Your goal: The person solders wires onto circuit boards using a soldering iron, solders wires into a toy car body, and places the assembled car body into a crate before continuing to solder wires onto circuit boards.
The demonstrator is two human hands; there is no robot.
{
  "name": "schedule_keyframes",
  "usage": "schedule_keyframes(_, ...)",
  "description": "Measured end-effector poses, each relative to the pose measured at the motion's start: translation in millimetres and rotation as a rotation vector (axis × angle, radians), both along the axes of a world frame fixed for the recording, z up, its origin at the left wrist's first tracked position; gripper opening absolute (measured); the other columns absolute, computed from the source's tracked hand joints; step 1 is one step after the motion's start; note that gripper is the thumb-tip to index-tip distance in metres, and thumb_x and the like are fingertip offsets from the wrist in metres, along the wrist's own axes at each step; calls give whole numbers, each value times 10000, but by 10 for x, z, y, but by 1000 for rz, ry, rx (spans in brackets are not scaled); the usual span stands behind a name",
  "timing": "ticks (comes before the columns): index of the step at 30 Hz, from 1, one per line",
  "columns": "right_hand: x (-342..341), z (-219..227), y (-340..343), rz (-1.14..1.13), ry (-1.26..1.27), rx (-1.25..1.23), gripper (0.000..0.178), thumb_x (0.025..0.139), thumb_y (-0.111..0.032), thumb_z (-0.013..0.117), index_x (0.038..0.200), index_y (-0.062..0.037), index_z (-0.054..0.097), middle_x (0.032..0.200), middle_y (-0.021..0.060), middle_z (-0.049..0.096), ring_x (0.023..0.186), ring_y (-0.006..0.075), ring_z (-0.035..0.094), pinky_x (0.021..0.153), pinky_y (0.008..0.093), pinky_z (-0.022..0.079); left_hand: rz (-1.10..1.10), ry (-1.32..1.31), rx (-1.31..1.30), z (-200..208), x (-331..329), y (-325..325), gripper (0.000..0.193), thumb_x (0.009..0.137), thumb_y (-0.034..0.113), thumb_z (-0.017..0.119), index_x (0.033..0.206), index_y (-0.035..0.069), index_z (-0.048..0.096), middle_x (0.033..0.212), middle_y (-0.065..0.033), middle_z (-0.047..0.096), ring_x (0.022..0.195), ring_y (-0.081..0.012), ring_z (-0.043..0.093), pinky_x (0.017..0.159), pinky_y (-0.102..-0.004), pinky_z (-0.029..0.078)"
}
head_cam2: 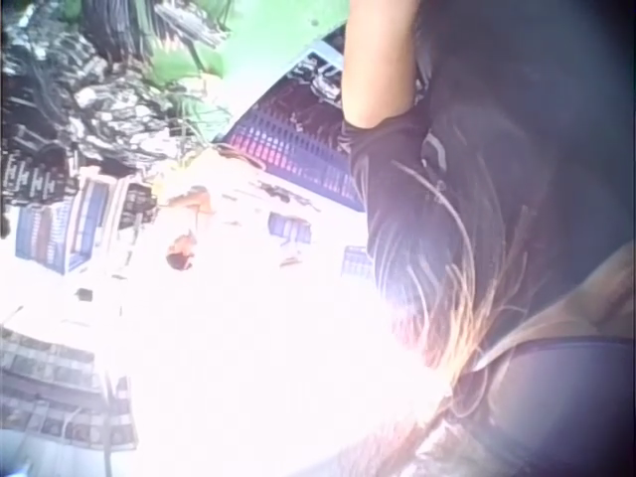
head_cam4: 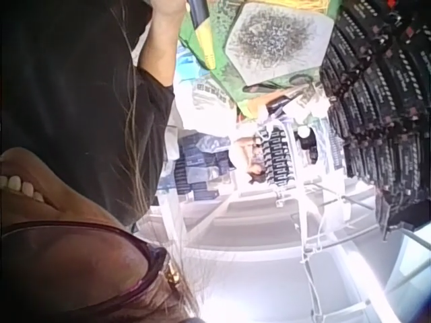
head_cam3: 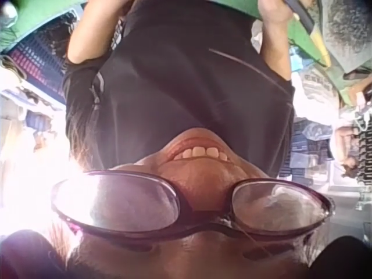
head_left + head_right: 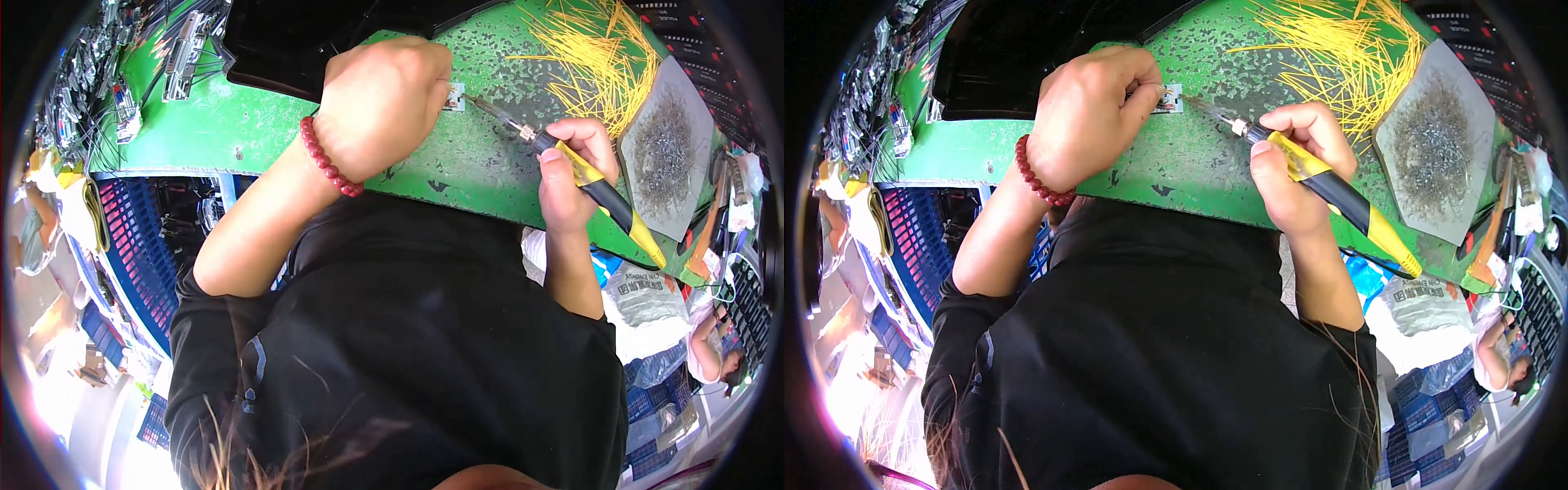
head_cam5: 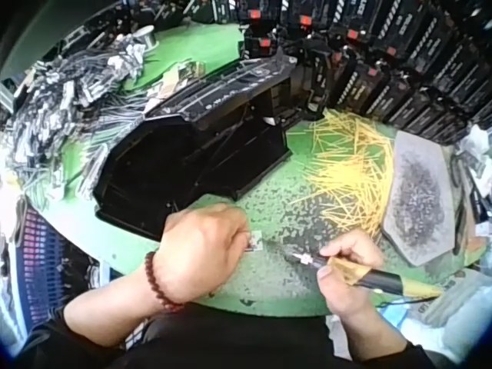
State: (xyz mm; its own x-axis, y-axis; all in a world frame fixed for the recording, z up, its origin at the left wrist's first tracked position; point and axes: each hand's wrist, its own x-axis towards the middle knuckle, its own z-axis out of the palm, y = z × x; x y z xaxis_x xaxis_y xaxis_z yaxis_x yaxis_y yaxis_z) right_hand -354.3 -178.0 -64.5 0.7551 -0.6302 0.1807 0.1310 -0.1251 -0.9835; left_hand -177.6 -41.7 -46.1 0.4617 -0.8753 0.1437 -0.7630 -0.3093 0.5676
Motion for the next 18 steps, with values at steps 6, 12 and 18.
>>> schedule_keyframes(6, 8, -11, -3, 13, 33, -39, 176, 759, 8, 646, 910, 6, 555, 707, -19, 513, 585, 31, 438, 523, 198, 337, -49, -62, 53, 27, 31, -22, 85, 803, 125, 619, 767, 52, 593, 749, -101, 606, 732, -311, 619, 612, -404, 485)
schedule_keyframes(12, 25, -7, -9, 36, 20, -59, 189, 761, -32, 667, 913, 4, 563, 711, -16, 526, 586, 31, 447, 526, 194, 342, -13, -69, 40, 4, 0, -11, 81, 798, 124, 620, 764, 56, 593, 748, -101, 609, 731, -310, 623, 617, -400, 497)
schedule_keyframes(18, 22, -18, -10, 38, 33, -70, 188, 763, -41, 670, 913, 4, 567, 719, -14, 529, 594, 34, 452, 535, 196, 351, -19, -63, 22, 7, -3, -9, 74, 793, 115, 620, 756, 60, 588, 750, -96, 612, 729, -306, 625, 614, -397, 501)
